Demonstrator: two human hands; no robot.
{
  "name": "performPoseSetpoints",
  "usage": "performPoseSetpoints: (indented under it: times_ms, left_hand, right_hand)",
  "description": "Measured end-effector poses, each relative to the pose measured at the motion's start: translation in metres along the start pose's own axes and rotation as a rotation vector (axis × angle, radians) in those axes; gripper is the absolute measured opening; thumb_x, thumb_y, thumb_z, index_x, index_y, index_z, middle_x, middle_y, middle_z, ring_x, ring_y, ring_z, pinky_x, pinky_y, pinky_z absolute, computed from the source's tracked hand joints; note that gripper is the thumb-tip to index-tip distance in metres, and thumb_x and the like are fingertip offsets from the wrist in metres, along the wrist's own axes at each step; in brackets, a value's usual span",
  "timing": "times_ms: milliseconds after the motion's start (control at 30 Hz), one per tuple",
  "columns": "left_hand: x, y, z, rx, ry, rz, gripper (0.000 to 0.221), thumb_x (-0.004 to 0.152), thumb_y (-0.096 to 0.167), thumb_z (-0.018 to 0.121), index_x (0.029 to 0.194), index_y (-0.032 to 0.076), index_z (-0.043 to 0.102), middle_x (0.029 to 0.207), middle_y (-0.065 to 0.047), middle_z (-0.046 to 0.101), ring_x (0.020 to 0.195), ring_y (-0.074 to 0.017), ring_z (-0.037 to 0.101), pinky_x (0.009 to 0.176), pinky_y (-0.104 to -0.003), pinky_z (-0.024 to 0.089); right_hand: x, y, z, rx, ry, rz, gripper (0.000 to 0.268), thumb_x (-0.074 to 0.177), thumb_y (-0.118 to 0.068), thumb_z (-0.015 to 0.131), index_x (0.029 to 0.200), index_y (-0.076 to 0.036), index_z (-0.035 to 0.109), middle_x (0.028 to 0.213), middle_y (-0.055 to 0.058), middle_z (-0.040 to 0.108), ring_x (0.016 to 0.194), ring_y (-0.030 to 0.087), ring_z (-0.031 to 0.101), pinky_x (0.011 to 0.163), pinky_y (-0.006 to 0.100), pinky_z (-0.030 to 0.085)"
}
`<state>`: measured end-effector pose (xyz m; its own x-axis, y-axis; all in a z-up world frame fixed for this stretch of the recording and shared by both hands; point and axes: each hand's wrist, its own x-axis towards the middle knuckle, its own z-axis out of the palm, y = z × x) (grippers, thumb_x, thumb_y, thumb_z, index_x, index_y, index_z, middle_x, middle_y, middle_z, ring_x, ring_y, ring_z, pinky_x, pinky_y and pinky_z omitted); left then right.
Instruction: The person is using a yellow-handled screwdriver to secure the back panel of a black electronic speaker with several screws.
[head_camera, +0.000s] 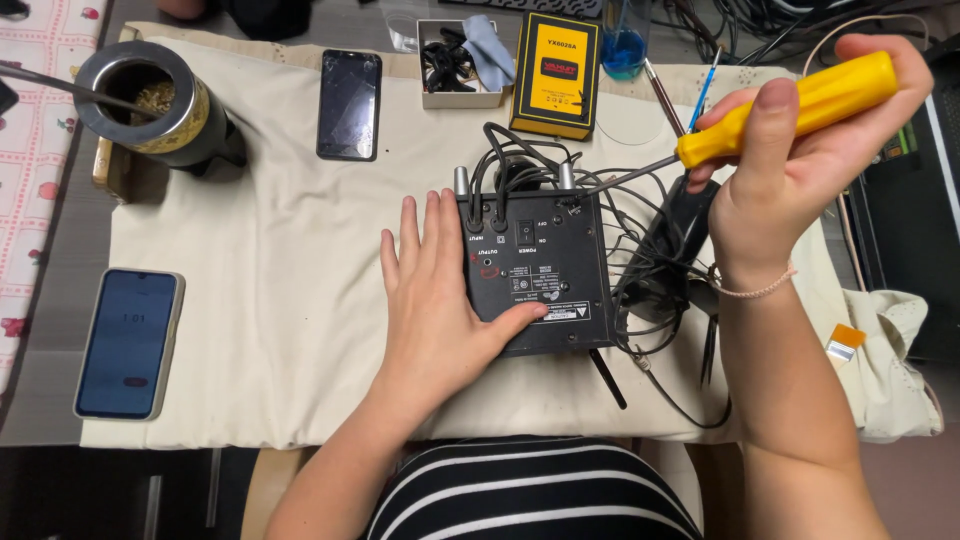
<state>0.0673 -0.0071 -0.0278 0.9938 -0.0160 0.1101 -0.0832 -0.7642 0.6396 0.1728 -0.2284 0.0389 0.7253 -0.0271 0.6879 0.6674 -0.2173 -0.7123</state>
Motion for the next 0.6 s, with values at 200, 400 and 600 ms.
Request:
performPoseSetpoints:
  times_ms: [200, 400, 600]
  left_hand:
    - [-0.001, 0.001, 0.001, 0.016, 0.004, -0.001, 0.126, 0.076, 0.073, 0.076, 0.161, 0.000, 0.017, 0.167, -0.023, 0.026, 0.156, -0.0446, 0.013, 0.121, -0.064, 0.009]
    - [-0.001, 0.001, 0.002, 0.025, 0.021, 0.010, 0.124, 0.077, 0.070, 0.077, 0.161, 0.000, 0.018, 0.167, -0.023, 0.026, 0.156, -0.0444, 0.014, 0.121, -0.065, 0.010]
    - [0.002, 0.003, 0.001, 0.129, 0.037, 0.055, 0.123, 0.081, 0.076, 0.072, 0.162, 0.002, 0.017, 0.168, -0.028, 0.015, 0.156, -0.0486, 0.008, 0.120, -0.070, 0.009]
  right_hand:
    - [0.002, -0.008, 0.006, -0.040, -0.027, -0.100, 0.027, 0.119, -0.022, 0.052, 0.129, -0.014, 0.028, 0.114, 0.020, 0.038, 0.067, 0.036, 0.060, 0.056, 0.039, 0.050]
    - [0.004, -0.020, 0.014, -0.047, -0.089, -0.121, 0.031, 0.117, -0.021, 0.054, 0.131, -0.014, 0.028, 0.127, 0.015, 0.033, 0.070, 0.037, 0.064, 0.056, 0.038, 0.050]
    - [0.007, -0.006, 0.000, -0.053, -0.303, -0.244, 0.051, 0.113, 0.000, 0.062, 0.150, -0.010, 0.028, 0.149, 0.011, 0.026, 0.079, 0.040, 0.068, 0.077, 0.044, 0.064]
